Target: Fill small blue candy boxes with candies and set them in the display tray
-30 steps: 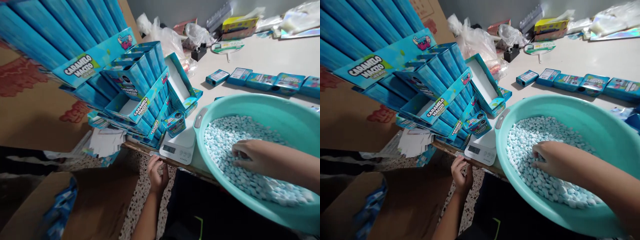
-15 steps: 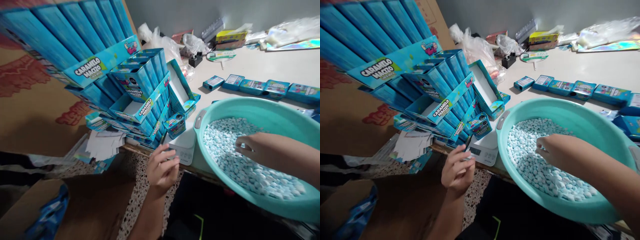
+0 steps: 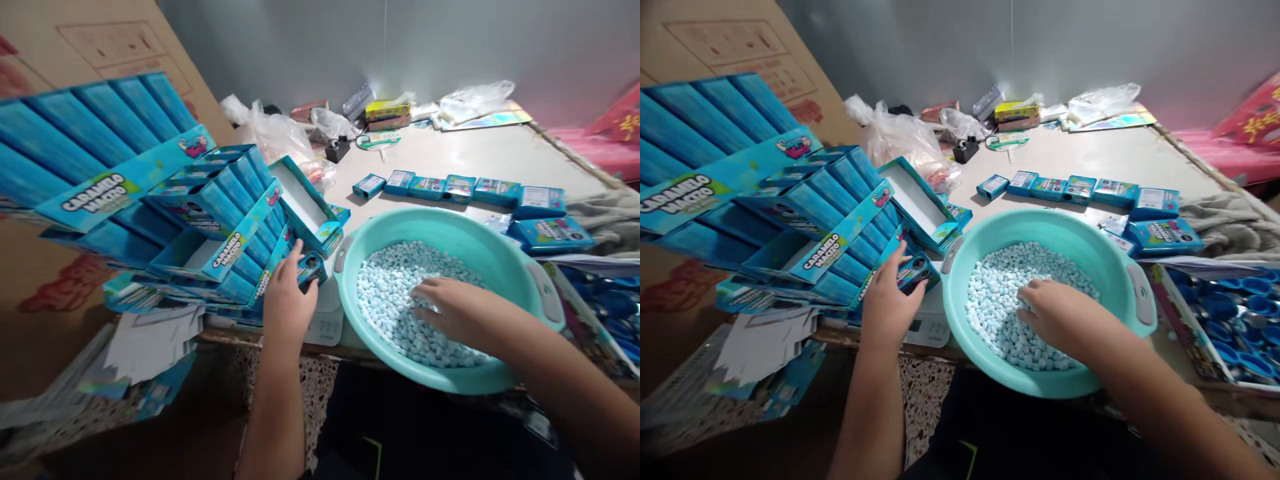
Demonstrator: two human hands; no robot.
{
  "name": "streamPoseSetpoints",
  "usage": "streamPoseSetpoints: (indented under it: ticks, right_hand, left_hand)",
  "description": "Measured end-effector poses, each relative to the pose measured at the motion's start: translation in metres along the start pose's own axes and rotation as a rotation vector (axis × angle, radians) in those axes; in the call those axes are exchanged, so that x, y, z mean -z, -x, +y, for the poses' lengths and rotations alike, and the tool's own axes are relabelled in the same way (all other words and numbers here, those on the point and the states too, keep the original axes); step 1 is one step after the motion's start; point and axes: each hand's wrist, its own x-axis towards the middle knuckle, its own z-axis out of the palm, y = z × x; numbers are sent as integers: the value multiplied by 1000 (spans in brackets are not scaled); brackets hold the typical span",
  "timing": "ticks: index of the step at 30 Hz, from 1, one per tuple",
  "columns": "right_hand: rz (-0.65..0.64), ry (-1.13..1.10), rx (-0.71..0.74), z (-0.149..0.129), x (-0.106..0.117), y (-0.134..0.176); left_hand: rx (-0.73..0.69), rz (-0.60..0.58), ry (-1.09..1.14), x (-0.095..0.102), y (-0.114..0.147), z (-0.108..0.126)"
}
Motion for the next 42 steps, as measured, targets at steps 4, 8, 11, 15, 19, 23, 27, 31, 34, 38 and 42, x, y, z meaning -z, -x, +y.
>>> streamPoseSetpoints:
  ticks: [4,8,11,15,19,23,27,31,34,38,42]
  right_hand:
    - [-13,-84,-17,-7,13,1]
    - [-7,-116,-49,-7,25,4]
    - [48,-119,-38,-5,28,5]
    - [124,-131,-10,-6,30,5]
    - [167,-97,-22,-5,31,3]
    - [181,-89,-48,-4,32,2]
    - [171,-85,-76,-5,32,5]
    - [148,-51,-119,-7,33,6]
    - [90,-68,-152,-7,34,7]
    - [11,-104,-177,-3,28,7]
    - [-106,-96,-79,3,18,6]
  left_hand:
    - [190,138,-14,6,10,8]
    - [145,315,41,20,18,39]
    - [-217,204,10,29,3,61]
    - [-659,-115,-24,24,-23,71]
    - [-764,-201,-6,11,-34,71]
    - [-789,-237,-60,13,-38,68]
    - [-802,-220,-110,23,-35,59]
    - [-766,-117,-130,24,-24,49]
    - [-689,-83,-104,22,-16,45]
    - [-376,81,-39,15,-2,35]
    - [51,244,265,-6,12,12]
